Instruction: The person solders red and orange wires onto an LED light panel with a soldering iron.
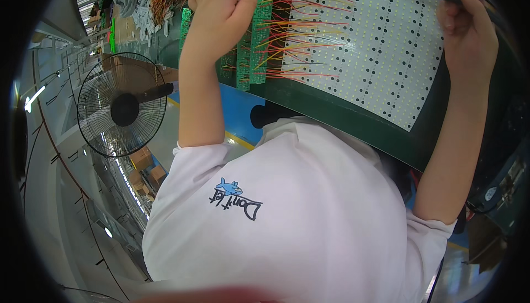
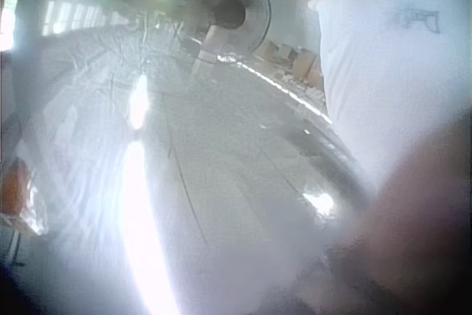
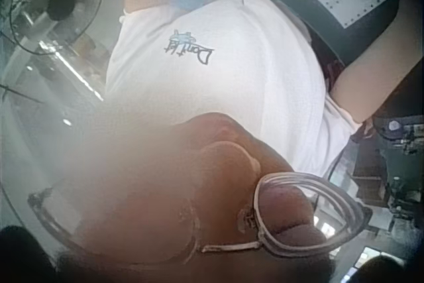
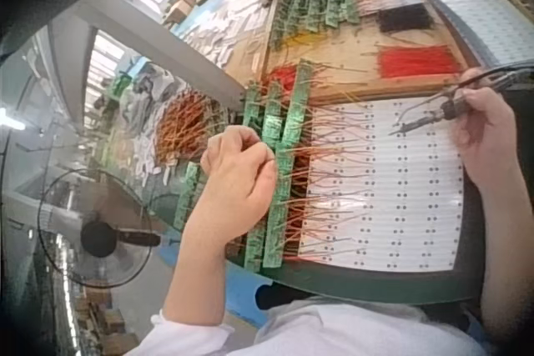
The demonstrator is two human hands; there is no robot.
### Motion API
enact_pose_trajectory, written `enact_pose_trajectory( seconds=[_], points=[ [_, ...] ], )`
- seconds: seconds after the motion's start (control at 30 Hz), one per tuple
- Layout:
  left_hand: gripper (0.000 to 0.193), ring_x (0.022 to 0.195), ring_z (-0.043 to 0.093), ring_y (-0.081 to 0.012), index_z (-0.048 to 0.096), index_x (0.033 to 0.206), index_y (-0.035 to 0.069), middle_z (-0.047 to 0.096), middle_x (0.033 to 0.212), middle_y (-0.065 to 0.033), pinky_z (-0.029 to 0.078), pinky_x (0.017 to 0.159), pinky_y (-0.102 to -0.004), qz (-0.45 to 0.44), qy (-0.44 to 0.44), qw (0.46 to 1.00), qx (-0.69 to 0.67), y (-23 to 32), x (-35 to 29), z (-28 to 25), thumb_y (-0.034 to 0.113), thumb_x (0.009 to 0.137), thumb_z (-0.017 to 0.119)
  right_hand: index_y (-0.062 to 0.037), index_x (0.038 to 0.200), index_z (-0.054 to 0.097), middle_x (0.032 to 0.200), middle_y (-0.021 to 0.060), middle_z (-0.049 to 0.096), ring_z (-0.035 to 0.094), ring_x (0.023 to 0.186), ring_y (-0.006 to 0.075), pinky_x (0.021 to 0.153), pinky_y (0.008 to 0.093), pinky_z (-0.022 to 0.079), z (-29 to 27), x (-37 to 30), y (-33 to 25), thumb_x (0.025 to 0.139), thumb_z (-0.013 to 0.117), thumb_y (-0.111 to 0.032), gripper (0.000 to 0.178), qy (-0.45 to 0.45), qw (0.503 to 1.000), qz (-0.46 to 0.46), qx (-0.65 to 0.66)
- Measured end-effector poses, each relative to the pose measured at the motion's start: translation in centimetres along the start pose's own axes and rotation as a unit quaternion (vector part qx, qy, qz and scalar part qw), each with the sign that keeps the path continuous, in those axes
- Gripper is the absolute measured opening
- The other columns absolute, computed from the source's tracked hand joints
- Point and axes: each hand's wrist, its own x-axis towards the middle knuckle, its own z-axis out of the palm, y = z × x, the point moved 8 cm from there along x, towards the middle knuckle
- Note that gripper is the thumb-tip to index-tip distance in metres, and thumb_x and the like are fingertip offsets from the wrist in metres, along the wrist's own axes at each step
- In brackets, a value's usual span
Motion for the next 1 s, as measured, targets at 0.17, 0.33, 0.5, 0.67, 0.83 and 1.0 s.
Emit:
enact_pose_trajectory(
  seconds=[0.17, 0.33, 0.5, 0.67, 0.83, 1.0],
  points=[
    [0.012, 0.113, 0.044, -0.033, 0.065, 0.09, 0.006, 0.052, 0.112, -0.0121, 0.032, 0.096, -0.0476, 0.044, -0.01, 0.998, 0.035, -0.2, 1.7, 0.0, 0.018, 0.091, 0.06, 0.0025, 0.115, 0.065, 0.078, 0.0036, 0.058, 0.042, 0.066, 0.0124, 0.065, 0.0273, 0.033, -0.9, 0.1, -0.1, 0.101, 0.053, -0.011, 0.024, 0.003, 1.0, 0.007, 0.007],
    [0.013, 0.112, 0.044, -0.0324, 0.066, 0.091, 0.007, 0.051, 0.111, -0.0118, 0.032, 0.095, -0.0488, 0.041, -0.004, 0.998, 0.052, -1.0, 2.0, 1.5, 0.019, 0.09, 0.061, 0.0024, 0.117, 0.066, 0.079, 0.0037, 0.059, 0.043, 0.066, 0.0121, 0.065, 0.0272, 0.033, 0.0, 0.0, 0.0, 0.101, 0.052, -0.011, 0.025, -0.013, 1.0, 0.008, 0.013],
    [0.017, 0.115, 0.044, -0.0328, 0.067, 0.095, 0.009, 0.052, 0.114, -0.0128, 0.033, 0.094, -0.0499, 0.045, 0.056, 0.996, 0.05, -0.2, 0.8, -0.3, 0.023, 0.086, 0.07, 0.0024, 0.117, 0.066, 0.08, 0.0039, 0.059, 0.043, 0.066, 0.0123, 0.065, 0.0269, 0.033, -0.6, 0.1, 0.0, 0.101, 0.052, -0.011, 0.025, -0.032, 0.999, 0.011, 0.036],
    [0.014, 0.114, 0.048, -0.0276, 0.073, 0.09, 0.022, 0.057, 0.109, 0.0001, 0.031, 0.096, -0.0466, 0.146, 0.043, 0.987, 0.058, 1.2, -1.4, 1.1, 0.026, 0.078, 0.078, 0.0022, 0.117, 0.066, 0.08, 0.0037, 0.058, 0.043, 0.066, 0.0123, 0.063, 0.0266, 0.033, -0.6, 0.0, 0.0, 0.101, 0.051, -0.01, 0.025, -0.025, 0.999, 0.013, 0.044],
    [0.014, 0.112, 0.05, -0.0246, 0.074, 0.084, 0.023, 0.057, 0.102, 0.0039, 0.032, 0.095, -0.0459, 0.167, 0.056, 0.982, 0.07, 1.3, -1.4, 2.2, 0.023, 0.073, 0.083, 0.0022, 0.118, 0.065, 0.079, 0.0036, 0.057, 0.043, 0.066, 0.0125, 0.063, 0.0266, 0.033, -0.3, -0.1, 0.0, 0.101, 0.051, -0.01, 0.025, -0.01, 0.999, 0.005, 0.041],
    [0.015, 0.104, 0.055, -0.0212, 0.073, 0.082, 0.023, 0.062, 0.093, 0.0073, 0.034, 0.094, -0.0428, 0.221, 0.087, 0.969, 0.073, 1.6, -1.3, 1.6, 0.021, 0.071, 0.084, 0.0021, 0.118, 0.065, 0.08, 0.0041, 0.058, 0.043, 0.065, 0.0127, 0.063, 0.0266, 0.034, -0.8, 0.0, 0.0, 0.101, 0.051, -0.011, 0.025, -0.019, 0.999, 0.014, 0.046]
  ],
)
